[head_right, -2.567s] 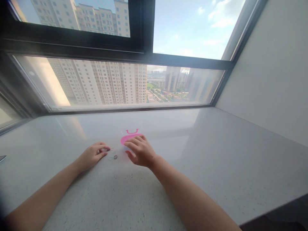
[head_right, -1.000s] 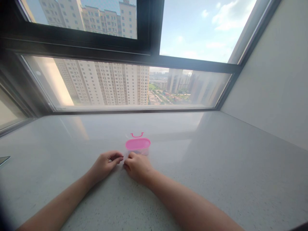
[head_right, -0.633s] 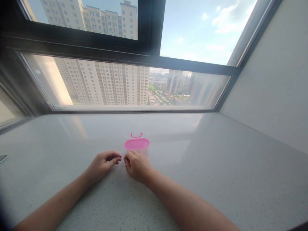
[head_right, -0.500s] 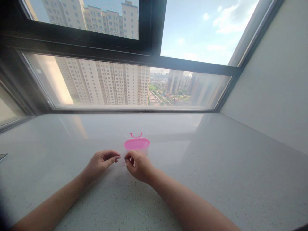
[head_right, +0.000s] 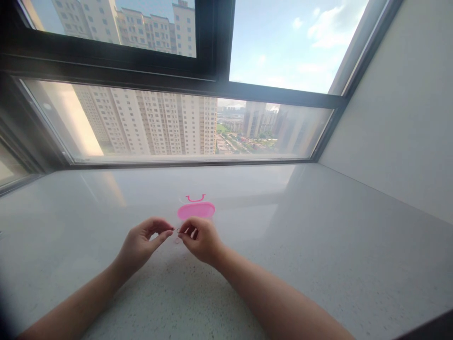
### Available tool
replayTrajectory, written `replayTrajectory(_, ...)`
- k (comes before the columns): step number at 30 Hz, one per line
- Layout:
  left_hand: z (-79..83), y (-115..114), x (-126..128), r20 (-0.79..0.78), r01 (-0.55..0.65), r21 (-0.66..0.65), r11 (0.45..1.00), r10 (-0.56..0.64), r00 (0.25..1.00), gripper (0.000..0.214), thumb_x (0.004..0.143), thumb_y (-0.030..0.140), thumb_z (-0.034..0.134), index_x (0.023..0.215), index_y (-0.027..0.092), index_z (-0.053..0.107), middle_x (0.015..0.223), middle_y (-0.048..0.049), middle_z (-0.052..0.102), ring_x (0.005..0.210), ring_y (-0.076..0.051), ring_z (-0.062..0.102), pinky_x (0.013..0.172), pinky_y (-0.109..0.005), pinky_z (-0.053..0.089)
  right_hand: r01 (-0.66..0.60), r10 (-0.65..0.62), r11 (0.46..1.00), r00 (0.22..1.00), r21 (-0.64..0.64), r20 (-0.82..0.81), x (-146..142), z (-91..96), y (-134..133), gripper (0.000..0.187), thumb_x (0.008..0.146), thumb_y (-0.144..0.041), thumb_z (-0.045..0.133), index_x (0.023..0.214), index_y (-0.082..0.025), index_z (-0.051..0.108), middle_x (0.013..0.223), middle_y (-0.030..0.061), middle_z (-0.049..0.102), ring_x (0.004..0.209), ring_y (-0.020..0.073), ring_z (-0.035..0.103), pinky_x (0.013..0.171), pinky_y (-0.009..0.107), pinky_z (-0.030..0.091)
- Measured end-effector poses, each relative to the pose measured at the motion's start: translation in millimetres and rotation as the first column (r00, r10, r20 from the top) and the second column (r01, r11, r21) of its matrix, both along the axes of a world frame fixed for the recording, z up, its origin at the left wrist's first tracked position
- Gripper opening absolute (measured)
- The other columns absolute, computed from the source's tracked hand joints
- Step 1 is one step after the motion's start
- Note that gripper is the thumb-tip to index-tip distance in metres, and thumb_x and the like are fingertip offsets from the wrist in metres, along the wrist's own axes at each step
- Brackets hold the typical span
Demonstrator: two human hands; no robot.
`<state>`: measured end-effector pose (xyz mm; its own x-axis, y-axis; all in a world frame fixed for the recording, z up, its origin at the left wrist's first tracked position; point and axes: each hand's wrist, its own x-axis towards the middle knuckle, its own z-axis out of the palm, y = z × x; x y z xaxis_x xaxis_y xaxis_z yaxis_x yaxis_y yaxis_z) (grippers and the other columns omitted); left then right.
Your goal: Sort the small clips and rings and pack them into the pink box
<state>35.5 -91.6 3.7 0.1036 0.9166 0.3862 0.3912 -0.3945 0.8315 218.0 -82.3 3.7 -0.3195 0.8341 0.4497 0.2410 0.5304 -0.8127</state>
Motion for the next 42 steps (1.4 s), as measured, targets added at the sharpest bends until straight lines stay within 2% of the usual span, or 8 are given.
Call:
replayTrajectory(5,2.7,-0.8,4.8,0.188,0.061,-0.123,0.991,-0.037,0.981,0.023,0.069,0.030,0.067,0.087,0.017,0.061,0.083,-0.0055,0.071,0.079,-0.020,0.067,0.077,-0.033,0.053,0.008,-0.010,1.000,0.996,-0.024,-0.092,-0.1,-0.6,1.3,0.020,0.072,-0.017,0.060,0.092,-0.016,0.062,0.075,0.0036,0.067,0.059,0.0106,0.057,0.053,0.021,0.046)
replayTrajectory(12,3.1,-3.7,11.4,0.390,0.100,-0.283,0.954,0.018,0.921,0.021,0.067,0.029,0.069,0.083,0.016,0.066,0.079,-0.0053,0.074,0.077,-0.021,0.068,0.075,-0.033,0.053,-0.094,0.040,0.974,0.966,-0.205,-0.254,-3.4,-0.3,2.5,0.014,0.071,-0.023,0.065,0.082,-0.016,0.069,0.069,0.0042,0.068,0.056,0.0122,0.060,0.051,0.022,0.047)
replayTrajectory(16,0.9,-4.0,11.9,0.485,0.124,-0.329,0.936,0.055,0.873,0.020,0.065,0.026,0.072,0.082,0.016,0.066,0.075,-0.0045,0.073,0.073,-0.018,0.067,0.069,-0.029,0.052,-0.087,0.012,0.961,0.961,-0.263,-0.276,-4.3,0.0,3.4,0.014,0.068,-0.024,0.067,0.078,-0.014,0.069,0.060,0.0024,0.064,0.050,0.0107,0.057,0.045,0.020,0.043)
replayTrajectory(27,3.5,-2.4,12.4,0.622,0.194,-0.401,0.895,0.110,0.775,0.025,0.060,0.021,0.076,0.082,0.014,0.066,0.074,-0.0046,0.073,0.073,-0.015,0.065,0.071,-0.025,0.049,-0.129,0.054,0.958,0.958,-0.256,-0.282,-4.7,-12.6,9.7,0.014,0.072,-0.025,0.065,0.078,-0.013,0.065,0.057,0.0003,0.060,0.048,0.0088,0.053,0.046,0.019,0.043)
replayTrajectory(30,1.4,-0.9,10.1,0.622,0.184,-0.409,0.894,0.125,0.773,0.025,0.060,0.020,0.076,0.082,0.014,0.066,0.074,-0.0042,0.073,0.075,-0.015,0.065,0.073,-0.024,0.048,-0.074,0.042,0.985,0.979,-0.158,-0.198,-2.1,-12.3,9.8,0.012,0.074,-0.024,0.063,0.080,-0.014,0.065,0.061,0.0012,0.060,0.050,0.0093,0.053,0.049,0.020,0.044)
replayTrajectory(32,0.8,-0.1,8.9,0.612,0.171,-0.419,0.892,0.138,0.779,0.025,0.059,0.020,0.076,0.082,0.014,0.067,0.074,-0.0040,0.072,0.075,-0.015,0.064,0.074,-0.024,0.048,-0.041,0.041,0.999,0.993,0.005,-0.108,0.4,-9.5,8.1,0.010,0.076,-0.022,0.061,0.080,-0.015,0.066,0.067,0.0032,0.062,0.057,0.0104,0.055,0.056,0.022,0.045)
replayTrajectory(35,1.0,0.6,7.8,0.591,0.152,-0.425,0.892,0.147,0.793,0.027,0.059,0.020,0.076,0.084,0.014,0.068,0.076,-0.0041,0.072,0.076,-0.015,0.064,0.074,-0.024,0.047,-0.048,0.053,0.974,0.998,0.222,-0.016,3.1,-3.9,3.7,0.011,0.080,-0.020,0.056,0.082,-0.015,0.067,0.075,0.0057,0.064,0.069,0.0124,0.057,0.064,0.023,0.045)
replayTrajectory(42,-0.8,2.7,5.0,0.521,0.109,-0.458,0.882,0.167,0.837,0.025,0.059,0.022,0.074,0.083,0.014,0.070,0.076,-0.0062,0.073,0.076,-0.018,0.064,0.073,-0.026,0.047,-0.029,0.025,0.952,1.000,0.303,0.016,4.8,-2.4,2.4,0.011,0.081,-0.020,0.056,0.081,-0.014,0.066,0.071,0.0052,0.064,0.064,0.0115,0.055,0.061,0.021,0.044)
